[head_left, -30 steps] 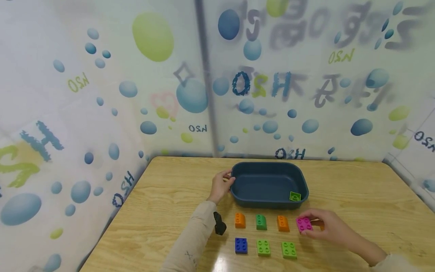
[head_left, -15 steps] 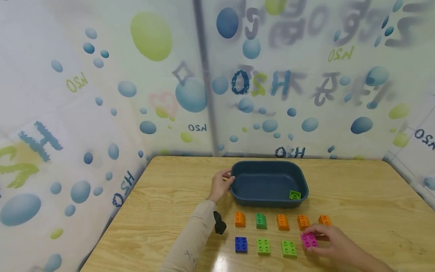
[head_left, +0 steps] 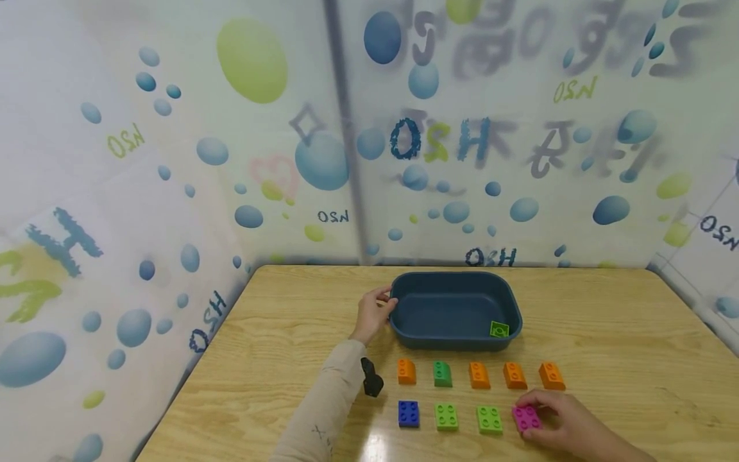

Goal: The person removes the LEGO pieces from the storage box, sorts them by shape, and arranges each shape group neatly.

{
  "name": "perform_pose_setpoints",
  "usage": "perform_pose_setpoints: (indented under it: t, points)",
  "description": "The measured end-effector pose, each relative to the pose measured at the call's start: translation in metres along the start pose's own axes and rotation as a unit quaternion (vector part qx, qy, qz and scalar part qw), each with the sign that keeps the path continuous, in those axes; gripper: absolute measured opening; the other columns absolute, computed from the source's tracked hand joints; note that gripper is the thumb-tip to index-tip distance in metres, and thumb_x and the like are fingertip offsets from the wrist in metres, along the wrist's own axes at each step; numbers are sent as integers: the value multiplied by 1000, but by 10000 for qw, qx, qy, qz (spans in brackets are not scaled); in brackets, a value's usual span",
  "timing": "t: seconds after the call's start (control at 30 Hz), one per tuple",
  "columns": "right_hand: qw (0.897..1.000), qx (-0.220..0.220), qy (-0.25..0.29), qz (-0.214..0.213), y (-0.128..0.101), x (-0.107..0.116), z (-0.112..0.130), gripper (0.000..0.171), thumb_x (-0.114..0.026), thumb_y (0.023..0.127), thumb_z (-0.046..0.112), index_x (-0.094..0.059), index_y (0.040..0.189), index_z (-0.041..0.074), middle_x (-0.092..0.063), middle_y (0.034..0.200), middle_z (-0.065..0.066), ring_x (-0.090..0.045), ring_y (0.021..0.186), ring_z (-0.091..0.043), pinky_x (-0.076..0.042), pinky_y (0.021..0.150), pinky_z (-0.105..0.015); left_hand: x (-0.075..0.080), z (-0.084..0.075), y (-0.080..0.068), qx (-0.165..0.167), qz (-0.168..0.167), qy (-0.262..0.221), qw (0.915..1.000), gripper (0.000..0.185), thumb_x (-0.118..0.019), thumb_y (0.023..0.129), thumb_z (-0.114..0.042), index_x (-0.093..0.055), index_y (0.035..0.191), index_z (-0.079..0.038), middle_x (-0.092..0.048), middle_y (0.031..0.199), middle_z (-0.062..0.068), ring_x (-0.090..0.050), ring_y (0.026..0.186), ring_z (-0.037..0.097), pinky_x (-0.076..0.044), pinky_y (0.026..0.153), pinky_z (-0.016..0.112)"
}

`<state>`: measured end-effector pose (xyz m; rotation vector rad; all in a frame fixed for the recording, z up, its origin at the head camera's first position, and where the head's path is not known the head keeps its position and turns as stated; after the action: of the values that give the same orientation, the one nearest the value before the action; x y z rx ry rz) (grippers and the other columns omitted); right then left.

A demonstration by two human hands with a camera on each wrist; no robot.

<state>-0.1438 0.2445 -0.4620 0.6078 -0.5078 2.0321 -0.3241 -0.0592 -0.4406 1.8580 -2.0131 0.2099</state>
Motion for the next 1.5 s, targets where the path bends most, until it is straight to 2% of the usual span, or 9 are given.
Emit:
perform_pose_setpoints:
  t: [0.33,0.57,0.83,0.97,1.4,1.5]
  points:
    - [9997,-15,-240,-71,1,-1,-3,33,-65,79,32,-58,103,10,-57,97,5,-49,82,2,-46,70,-18,0,-2,0,30,-47,23,10000,34,-59,84,-6,-55,118,1,-55,85,13,-49,50,10,-52,48,42]
    - [9995,-10,-302,-102,0,0,-2,38,-65,78,35,-57,105,10,-57,99,2,-49,84,1,-46,70,-18,0,-4,-1,-116,-44,55,9999,34,-59,84,-5,-55,117,3,-56,84,15,-49,50,10,-52,45,39]
    - [9981,-90,-570,-200,-3,4,-4,42,-68,75,37,-58,105,10,-59,103,-4,-49,88,2,-47,72,-19,-1,-3,0,-39,-31,88,9999,34,-59,84,-6,-55,118,2,-55,85,14,-49,51,10,-52,46,39]
    - [9984,15,-519,-204,-5,4,-5,39,-68,76,34,-58,104,9,-59,100,-4,-49,86,2,-48,71,-19,-1,-2,1,12,-42,90,9999,34,-59,84,-6,-55,118,1,-55,85,13,-49,51,10,-52,46,38]
    - [9994,-166,-293,-65,-7,5,-6,40,-68,77,33,-57,106,8,-57,105,-6,-49,87,4,-46,72,-15,-1,-2,1,66,-59,68,9999,34,-59,84,-5,-55,118,1,-54,85,13,-49,51,10,-52,47,41]
    - [9992,-333,-241,-18,-6,6,-5,42,-67,77,34,-57,108,8,-56,107,-7,-51,91,-2,-47,74,-19,-1,-1,0,47,-48,72,10000,34,-59,84,-5,-55,118,1,-54,85,13,-48,50,10,-52,48,41]
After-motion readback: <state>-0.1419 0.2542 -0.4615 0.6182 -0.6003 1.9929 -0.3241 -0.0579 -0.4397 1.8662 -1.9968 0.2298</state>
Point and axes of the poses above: each hand's wrist, its own y-axis towards the middle knuckle, its own x-axis out of the back of the hand, z = x × y, the point moved 3 cm from there along y, towards the middle knuckle
